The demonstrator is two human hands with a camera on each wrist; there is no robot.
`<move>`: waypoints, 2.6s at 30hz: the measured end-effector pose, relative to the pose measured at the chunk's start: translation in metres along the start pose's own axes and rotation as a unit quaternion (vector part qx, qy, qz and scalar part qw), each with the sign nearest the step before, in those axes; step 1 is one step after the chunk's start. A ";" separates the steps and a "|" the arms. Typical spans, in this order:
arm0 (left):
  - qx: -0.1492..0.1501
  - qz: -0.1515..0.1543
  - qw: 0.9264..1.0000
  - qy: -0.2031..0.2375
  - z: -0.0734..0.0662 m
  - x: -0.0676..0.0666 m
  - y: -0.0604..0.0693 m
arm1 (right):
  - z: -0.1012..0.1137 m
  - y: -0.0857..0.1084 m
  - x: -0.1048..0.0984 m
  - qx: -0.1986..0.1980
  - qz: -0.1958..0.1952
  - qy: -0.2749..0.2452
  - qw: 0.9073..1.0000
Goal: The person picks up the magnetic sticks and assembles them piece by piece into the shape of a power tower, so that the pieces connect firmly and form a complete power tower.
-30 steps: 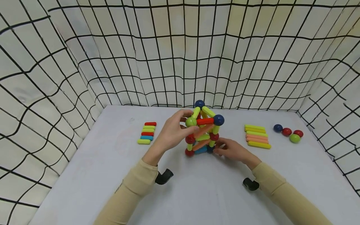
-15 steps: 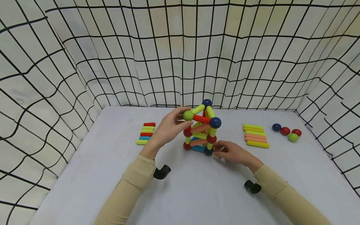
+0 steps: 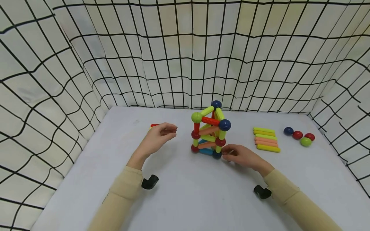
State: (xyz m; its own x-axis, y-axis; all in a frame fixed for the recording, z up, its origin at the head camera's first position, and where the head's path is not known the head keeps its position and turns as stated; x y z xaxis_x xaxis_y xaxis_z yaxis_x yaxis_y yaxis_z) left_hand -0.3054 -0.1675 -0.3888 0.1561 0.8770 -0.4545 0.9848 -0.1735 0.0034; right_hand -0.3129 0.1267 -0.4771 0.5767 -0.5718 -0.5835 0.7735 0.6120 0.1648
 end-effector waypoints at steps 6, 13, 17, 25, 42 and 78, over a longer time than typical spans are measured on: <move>-0.047 -0.019 0.999 -0.018 0.051 -0.035 0.021 | 0.000 0.000 -0.001 -0.002 -0.002 -0.003 1.000; -0.046 -0.064 0.983 -0.166 0.079 -0.065 0.038 | -0.001 0.000 0.000 0.006 -0.001 -0.004 1.000; -0.056 -0.032 0.981 -0.183 0.086 -0.062 0.035 | -0.002 0.000 -0.001 0.011 -0.001 -0.008 1.000; -0.091 -0.008 0.967 -0.238 0.087 -0.048 0.021 | 0.000 -0.001 -0.001 0.014 -0.003 -0.011 1.000; -0.036 0.036 0.972 -0.228 0.039 -0.003 -0.002 | 0.000 -0.001 -0.001 0.012 -0.005 -0.006 1.000; 0.072 -0.009 0.993 0.098 -0.076 0.035 -0.024 | 0.006 -0.007 -0.017 0.012 -0.030 -0.010 0.999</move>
State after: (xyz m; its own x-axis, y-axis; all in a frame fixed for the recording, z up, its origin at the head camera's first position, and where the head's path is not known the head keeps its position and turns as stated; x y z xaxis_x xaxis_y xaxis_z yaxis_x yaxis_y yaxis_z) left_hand -0.3174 -0.0987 -0.3369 0.1650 0.9483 -0.2711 0.9686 -0.2076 -0.1367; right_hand -0.3261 0.1289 -0.4638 0.5348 -0.6178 -0.5765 0.8125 0.5633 0.1501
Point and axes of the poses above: each hand's wrist, its own y-axis away from the middle knuckle, its own x-axis out of the palm, z = x × y, the point moved 9 cm from there along -y, towards the middle knuckle, and after that the axes turned 5 degrees about -x, right-handed, at the moved point
